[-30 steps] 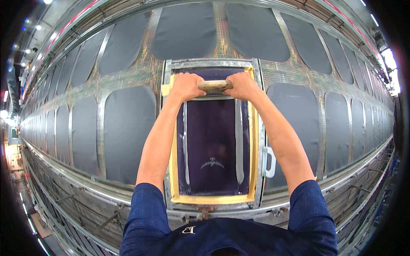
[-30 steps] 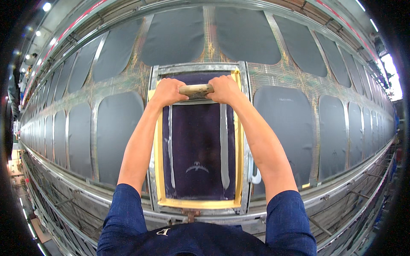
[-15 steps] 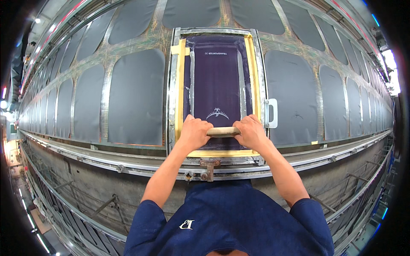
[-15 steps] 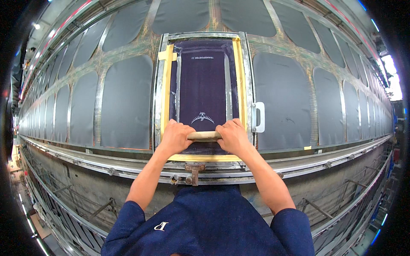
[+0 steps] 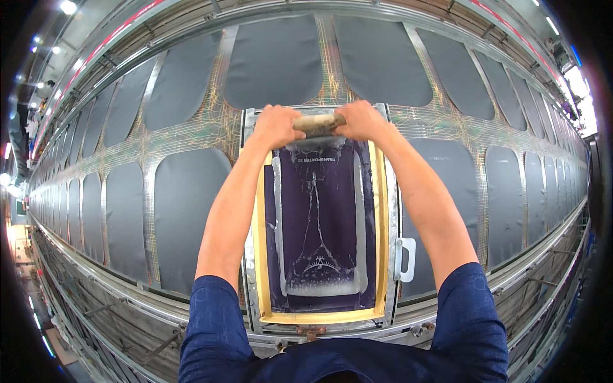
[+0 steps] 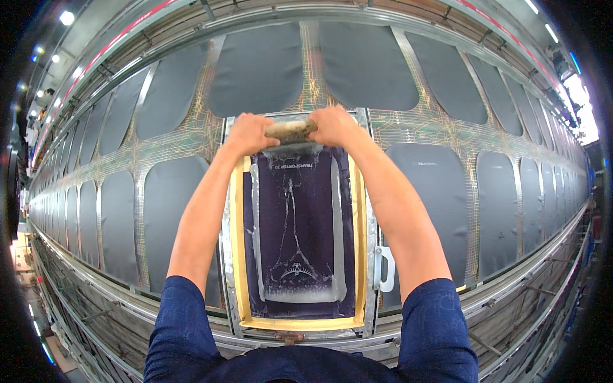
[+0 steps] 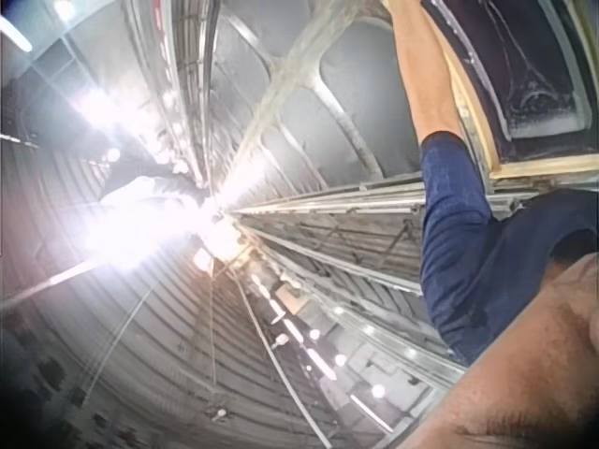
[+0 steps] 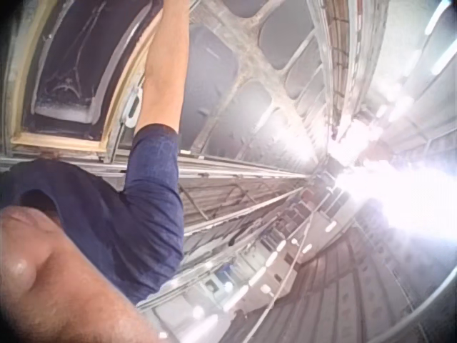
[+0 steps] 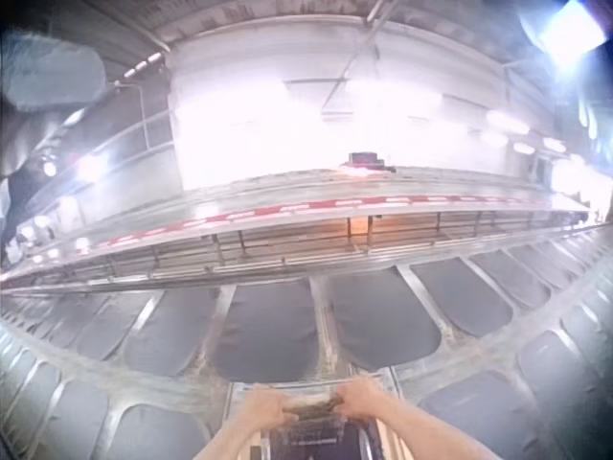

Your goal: The person uses a squeegee to spread ink across a screen printing frame. They repeatedly pull the squeegee across the screen to ensure even coverage of the ink.

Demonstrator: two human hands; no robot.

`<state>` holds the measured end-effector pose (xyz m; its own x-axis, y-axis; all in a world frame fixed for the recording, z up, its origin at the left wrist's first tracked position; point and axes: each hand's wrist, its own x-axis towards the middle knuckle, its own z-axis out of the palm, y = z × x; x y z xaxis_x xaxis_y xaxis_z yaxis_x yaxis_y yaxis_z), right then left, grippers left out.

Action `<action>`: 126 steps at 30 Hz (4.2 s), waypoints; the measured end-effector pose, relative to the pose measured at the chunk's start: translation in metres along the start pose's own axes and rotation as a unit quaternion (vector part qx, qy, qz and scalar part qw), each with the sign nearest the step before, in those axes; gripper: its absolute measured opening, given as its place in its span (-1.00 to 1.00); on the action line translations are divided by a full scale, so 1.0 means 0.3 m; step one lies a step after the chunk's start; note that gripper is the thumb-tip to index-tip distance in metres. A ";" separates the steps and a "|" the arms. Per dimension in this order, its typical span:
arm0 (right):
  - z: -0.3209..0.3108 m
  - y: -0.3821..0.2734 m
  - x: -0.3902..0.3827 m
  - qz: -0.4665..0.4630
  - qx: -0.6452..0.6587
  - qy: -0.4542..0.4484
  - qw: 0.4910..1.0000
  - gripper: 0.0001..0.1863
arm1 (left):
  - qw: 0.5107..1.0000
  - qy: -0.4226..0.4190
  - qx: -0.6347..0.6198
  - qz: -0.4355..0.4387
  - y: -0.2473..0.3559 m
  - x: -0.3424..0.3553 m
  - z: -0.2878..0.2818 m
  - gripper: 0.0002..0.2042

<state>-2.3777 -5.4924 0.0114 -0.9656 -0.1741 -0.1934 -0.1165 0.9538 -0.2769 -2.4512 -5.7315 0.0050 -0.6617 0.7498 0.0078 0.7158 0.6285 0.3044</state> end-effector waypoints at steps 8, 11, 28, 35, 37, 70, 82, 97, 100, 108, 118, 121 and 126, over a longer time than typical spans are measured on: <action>0.019 -0.015 0.004 0.018 0.037 0.013 0.999 -0.68 | 0.997 -0.042 -0.034 -0.047 -0.012 0.013 0.014 -0.69; 0.062 -0.064 -0.104 0.022 0.029 -0.005 0.999 -0.70 | 0.998 -0.039 -0.028 -0.045 0.052 -0.112 0.037 -0.71; 0.340 -0.401 -1.140 0.002 0.228 0.237 0.944 -0.51 | 0.995 0.085 -0.055 0.009 0.652 -1.186 0.230 -0.74; 0.510 -0.113 -1.050 0.407 0.206 0.284 0.844 -0.67 | 0.996 0.084 -0.018 0.027 0.651 -1.226 0.237 -0.69; 0.510 -0.101 -1.089 0.359 0.214 0.301 0.857 -0.67 | 0.997 0.071 -0.009 0.034 0.643 -1.237 0.247 -0.72; 0.681 -1.198 -0.472 0.365 0.228 0.227 0.874 -0.76 | 0.988 0.147 0.041 0.033 -0.412 -1.763 -0.089 -0.74; 0.157 -1.091 0.284 -0.067 0.215 0.176 0.958 -0.50 | 0.994 0.075 -0.038 0.069 -0.974 -0.788 -0.285 -0.81; 0.312 -1.198 0.418 0.018 0.039 -0.037 0.998 -0.65 | 0.995 -0.043 -0.039 -0.081 -0.927 -0.822 -0.272 -0.71; 0.389 -1.323 0.180 0.022 0.074 -0.049 0.996 -0.68 | 0.998 -0.031 -0.021 -0.054 -0.810 -1.085 -0.218 -0.78; 0.617 -1.595 -0.473 -0.066 0.059 0.019 0.996 -0.74 | 0.996 0.035 -0.076 -0.027 -0.439 -1.736 -0.118 -0.84; 0.368 -1.330 0.127 -0.062 -0.013 0.030 0.998 -0.75 | 0.998 0.067 -0.004 0.007 -0.779 -1.149 -0.258 -0.82; 0.246 -1.220 0.378 -0.019 0.013 0.008 1.000 -0.74 | 0.998 0.045 0.041 -0.004 -0.908 -0.870 -0.303 -0.79; 0.191 -1.083 0.656 0.020 0.036 -0.041 0.998 -0.56 | 0.999 0.012 0.042 -0.033 -1.061 -0.614 -0.299 -0.72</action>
<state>-2.5164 -5.8506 0.0096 -0.9467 -0.1588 -0.2803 -0.0587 0.9406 -0.3344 -2.5772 -6.0882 -0.0079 -0.7130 0.7011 0.0131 0.6853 0.6927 0.2250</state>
